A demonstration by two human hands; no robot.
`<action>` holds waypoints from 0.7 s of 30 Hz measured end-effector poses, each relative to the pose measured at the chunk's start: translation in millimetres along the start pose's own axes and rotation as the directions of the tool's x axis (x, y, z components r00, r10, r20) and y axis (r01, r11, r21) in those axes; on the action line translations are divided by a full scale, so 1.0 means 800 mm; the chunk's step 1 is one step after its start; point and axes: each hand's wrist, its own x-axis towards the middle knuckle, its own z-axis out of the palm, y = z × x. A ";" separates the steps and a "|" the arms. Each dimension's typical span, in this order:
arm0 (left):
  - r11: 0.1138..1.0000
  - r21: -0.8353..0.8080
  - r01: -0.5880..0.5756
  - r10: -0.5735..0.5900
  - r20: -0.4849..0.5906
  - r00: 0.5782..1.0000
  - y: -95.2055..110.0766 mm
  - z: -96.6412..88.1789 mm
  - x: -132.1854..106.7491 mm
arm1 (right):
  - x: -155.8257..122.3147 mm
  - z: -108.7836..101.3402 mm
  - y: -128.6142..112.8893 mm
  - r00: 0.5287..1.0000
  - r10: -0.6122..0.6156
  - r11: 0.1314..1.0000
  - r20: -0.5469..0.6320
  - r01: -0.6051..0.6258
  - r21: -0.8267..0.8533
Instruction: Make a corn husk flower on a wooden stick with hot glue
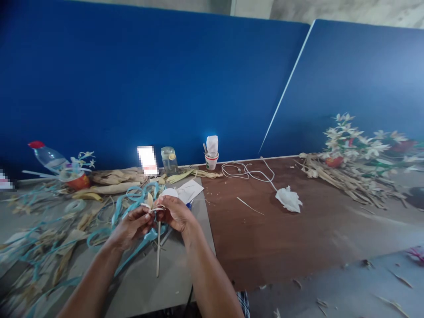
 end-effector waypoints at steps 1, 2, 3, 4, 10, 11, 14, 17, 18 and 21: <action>1.000 0.002 0.001 -0.001 -0.009 1.000 -0.001 -0.001 0.000 | 0.000 0.000 -0.001 1.000 -0.001 1.000 0.000 0.001 -0.005; 1.000 0.002 0.002 -0.002 -0.014 1.000 -0.003 -0.003 0.001 | 0.001 0.000 -0.001 1.000 -0.003 1.000 -0.005 0.003 -0.006; 1.000 0.000 0.002 -0.002 -0.013 1.000 -0.004 -0.004 0.002 | 0.001 0.000 -0.001 1.000 -0.003 1.000 -0.016 0.003 -0.004; 1.000 -0.001 -0.001 0.001 -0.012 1.000 -0.006 -0.006 0.002 | 0.002 -0.001 -0.001 0.999 -0.003 1.000 -0.033 0.003 -0.002; 0.998 0.046 -0.043 0.045 -0.034 0.998 -0.013 -0.012 0.005 | 0.006 -0.004 0.002 0.992 0.007 1.000 -0.129 -0.004 0.030; 0.997 0.058 -0.044 0.047 -0.037 0.998 -0.012 -0.011 0.005 | 0.006 -0.004 0.002 0.992 0.014 0.999 -0.128 -0.008 0.047; 0.996 0.068 -0.064 0.068 -0.054 0.996 -0.011 -0.009 0.004 | 0.005 -0.005 0.001 0.995 0.040 0.995 -0.091 -0.031 0.098; 0.994 0.060 -0.095 0.098 -0.052 0.994 -0.011 -0.008 0.004 | 0.004 -0.007 0.003 0.997 0.060 0.989 -0.041 -0.054 0.134; 0.993 0.061 -0.104 0.107 -0.047 0.993 -0.012 -0.008 0.004 | 0.005 -0.008 0.004 0.997 0.067 0.987 -0.034 -0.061 0.146; 0.991 0.055 -0.126 0.129 -0.052 0.990 -0.012 -0.009 0.004 | 0.006 -0.008 0.006 0.994 0.101 0.980 -0.038 -0.093 0.178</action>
